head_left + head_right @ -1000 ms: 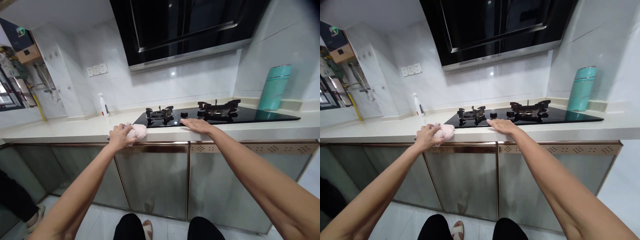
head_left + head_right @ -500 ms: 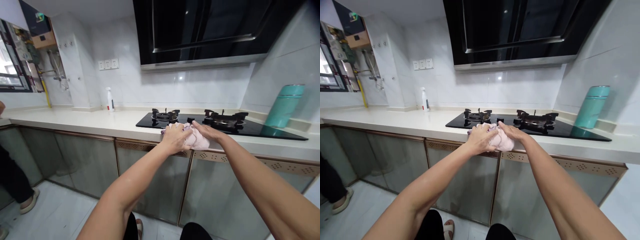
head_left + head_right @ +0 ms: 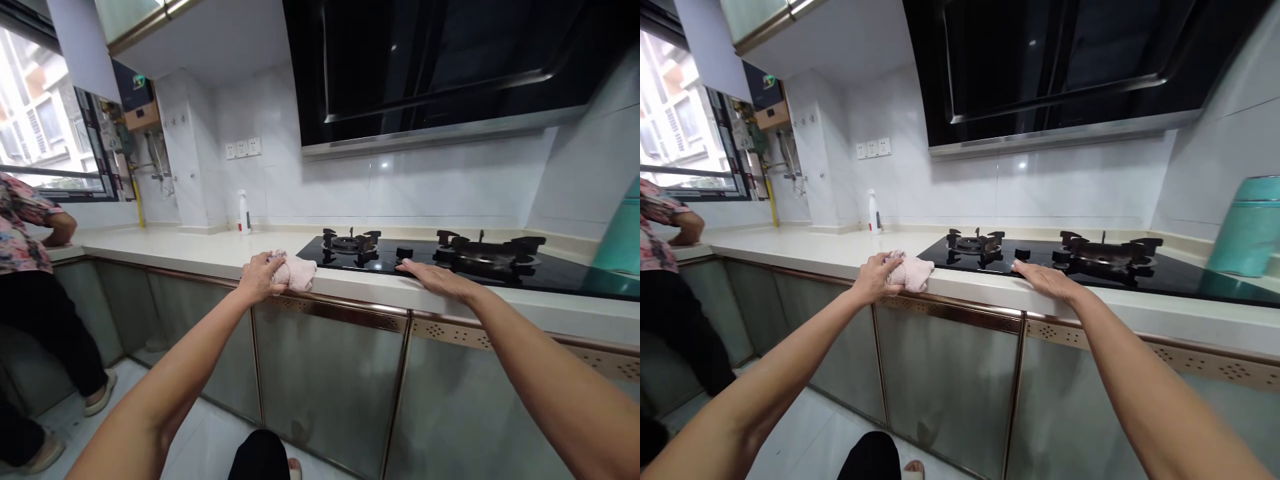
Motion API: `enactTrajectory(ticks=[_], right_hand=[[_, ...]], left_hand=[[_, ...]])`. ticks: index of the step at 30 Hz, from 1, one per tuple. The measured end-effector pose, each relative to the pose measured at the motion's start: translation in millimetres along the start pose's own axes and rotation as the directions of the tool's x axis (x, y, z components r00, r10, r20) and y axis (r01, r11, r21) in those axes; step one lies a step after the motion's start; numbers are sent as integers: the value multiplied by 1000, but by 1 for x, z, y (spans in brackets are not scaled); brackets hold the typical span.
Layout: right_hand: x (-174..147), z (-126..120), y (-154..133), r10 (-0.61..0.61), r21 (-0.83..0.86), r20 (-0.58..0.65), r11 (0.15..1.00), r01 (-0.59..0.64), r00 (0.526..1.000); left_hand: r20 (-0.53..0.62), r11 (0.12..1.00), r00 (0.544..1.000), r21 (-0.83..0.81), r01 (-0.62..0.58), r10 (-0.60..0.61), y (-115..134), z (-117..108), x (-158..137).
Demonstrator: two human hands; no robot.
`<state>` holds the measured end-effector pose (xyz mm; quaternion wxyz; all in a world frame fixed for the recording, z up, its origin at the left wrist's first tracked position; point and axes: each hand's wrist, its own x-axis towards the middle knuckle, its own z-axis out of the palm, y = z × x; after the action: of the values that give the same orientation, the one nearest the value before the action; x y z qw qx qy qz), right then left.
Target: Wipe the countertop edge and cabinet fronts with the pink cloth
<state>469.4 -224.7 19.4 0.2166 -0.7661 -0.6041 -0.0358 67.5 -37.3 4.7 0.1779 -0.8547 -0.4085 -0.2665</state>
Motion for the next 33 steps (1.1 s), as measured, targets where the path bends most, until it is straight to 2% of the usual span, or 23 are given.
enactTrajectory(ticks=[3, 6, 10, 14, 16, 18, 20, 23, 28, 29, 31, 33], right_hand=[[5, 3, 2, 18, 24, 43, 1000, -19, 999], [9, 4, 2, 35, 35, 34, 999, -37, 999], [11, 6, 6, 46, 97, 7, 994, -47, 999], [12, 7, 11, 39, 213, -25, 976, -33, 999], [10, 6, 12, 83, 271, -16, 960, -76, 996], [8, 6, 10, 130, 328, 7, 936, -125, 992], [5, 5, 8, 134, 349, 4, 928, -127, 991], [3, 5, 6, 90, 266, -33, 961, -78, 995], [5, 3, 3, 23, 140, -23, 990, -20, 999], [5, 3, 1, 6, 122, -25, 993, -3, 1000], [4, 2, -4, -22, 93, -43, 995, 26, 999], [3, 2, -9, -41, 78, -80, 996, 47, 996]], left_hand=[[21, 998, 999, 47, 41, -42, 2, -6, 0], [10, 998, 1000, 62, -3, 3, 28, -8, 2], [-65, 978, 976, 28, -209, 210, 89, -5, 5], [-152, 910, 900, -5, -415, 409, 168, -3, 10], [-167, 873, 864, -28, -486, 476, 204, -4, 16], [-151, 837, 835, -70, -542, 528, 230, -5, 25], [-118, 813, 825, -141, -564, 552, 242, -5, 33], [-98, 797, 841, -278, -537, 532, 233, -5, 38], [-138, 829, 897, -343, -441, 420, 172, -5, 33], [-137, 847, 920, -360, -391, 366, 157, -4, 32], [-127, 888, 975, -404, -220, 184, 129, -2, 34], [-99, 915, 994, -397, -77, 41, 108, 1, 40]])
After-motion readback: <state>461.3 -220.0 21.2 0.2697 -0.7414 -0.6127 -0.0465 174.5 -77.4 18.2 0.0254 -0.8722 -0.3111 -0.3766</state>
